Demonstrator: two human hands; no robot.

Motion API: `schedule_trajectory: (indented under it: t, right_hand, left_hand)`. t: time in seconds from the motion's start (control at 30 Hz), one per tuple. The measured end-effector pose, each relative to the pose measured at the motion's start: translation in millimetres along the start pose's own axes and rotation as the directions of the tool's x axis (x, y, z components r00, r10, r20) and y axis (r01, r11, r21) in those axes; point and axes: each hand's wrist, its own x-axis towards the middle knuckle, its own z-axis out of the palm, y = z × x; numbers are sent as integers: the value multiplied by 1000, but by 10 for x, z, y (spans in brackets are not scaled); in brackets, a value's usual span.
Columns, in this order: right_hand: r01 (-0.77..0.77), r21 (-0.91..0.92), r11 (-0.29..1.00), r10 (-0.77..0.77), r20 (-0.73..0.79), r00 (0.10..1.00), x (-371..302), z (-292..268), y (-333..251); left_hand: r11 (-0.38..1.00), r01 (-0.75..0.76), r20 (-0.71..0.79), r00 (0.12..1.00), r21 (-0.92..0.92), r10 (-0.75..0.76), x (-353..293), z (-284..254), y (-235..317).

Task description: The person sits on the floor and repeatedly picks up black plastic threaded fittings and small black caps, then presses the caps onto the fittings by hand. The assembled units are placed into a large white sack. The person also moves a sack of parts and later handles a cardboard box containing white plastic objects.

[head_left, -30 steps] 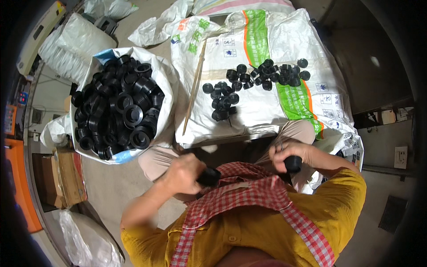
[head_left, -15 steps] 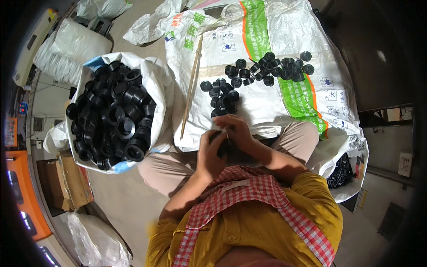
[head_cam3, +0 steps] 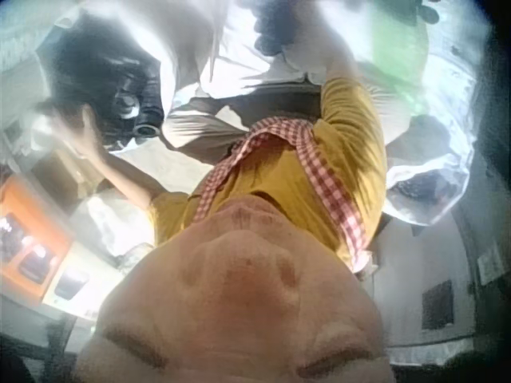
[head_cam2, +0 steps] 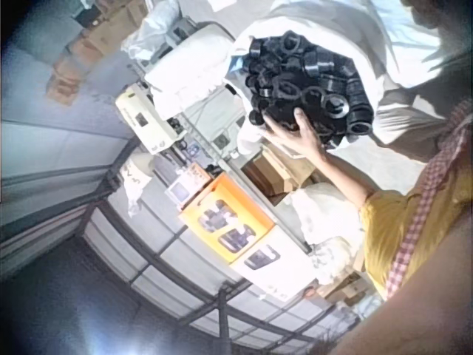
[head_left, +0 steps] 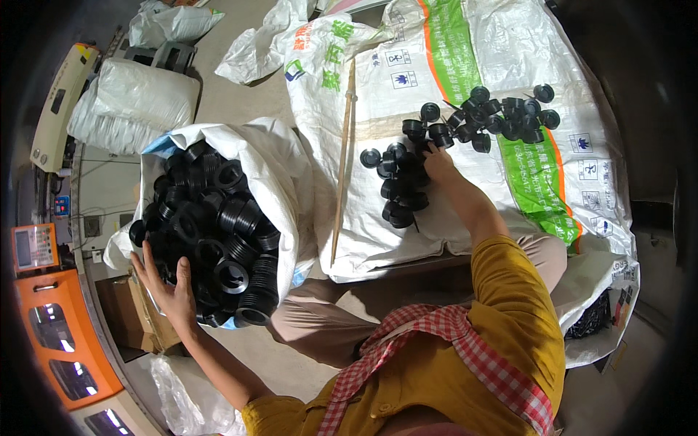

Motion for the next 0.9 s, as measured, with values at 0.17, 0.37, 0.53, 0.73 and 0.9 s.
schedule_trajectory:
  t: [0.17,0.37,0.53,0.73,0.9]
  right_hand:
    - [53,170,984,-25,-166,986,-261,-244,15]
    - [402,541,739,92,-672,734,-1411,-1079,21]
    - [582,252,773,-287,-680,675,-2649,-2121,-531]
    - [514,626,587,-18,-624,781,-3119,-2126,-968]
    - [537,577,616,-270,-486,831,-3235,-2189,-1109]
  left_hand:
    - [961,-239,-394,904,-139,167,-308,-89,674]
    - [309,646,699,708,-698,98,-1297,1033,1693]
    - [-86,960,881,280,-268,381,-1553,1632,2064]
    - [110,903,742,267,-416,615,-2251,1674,1630]
    - [388,697,759,353,-604,547,-2307,1125,1529]
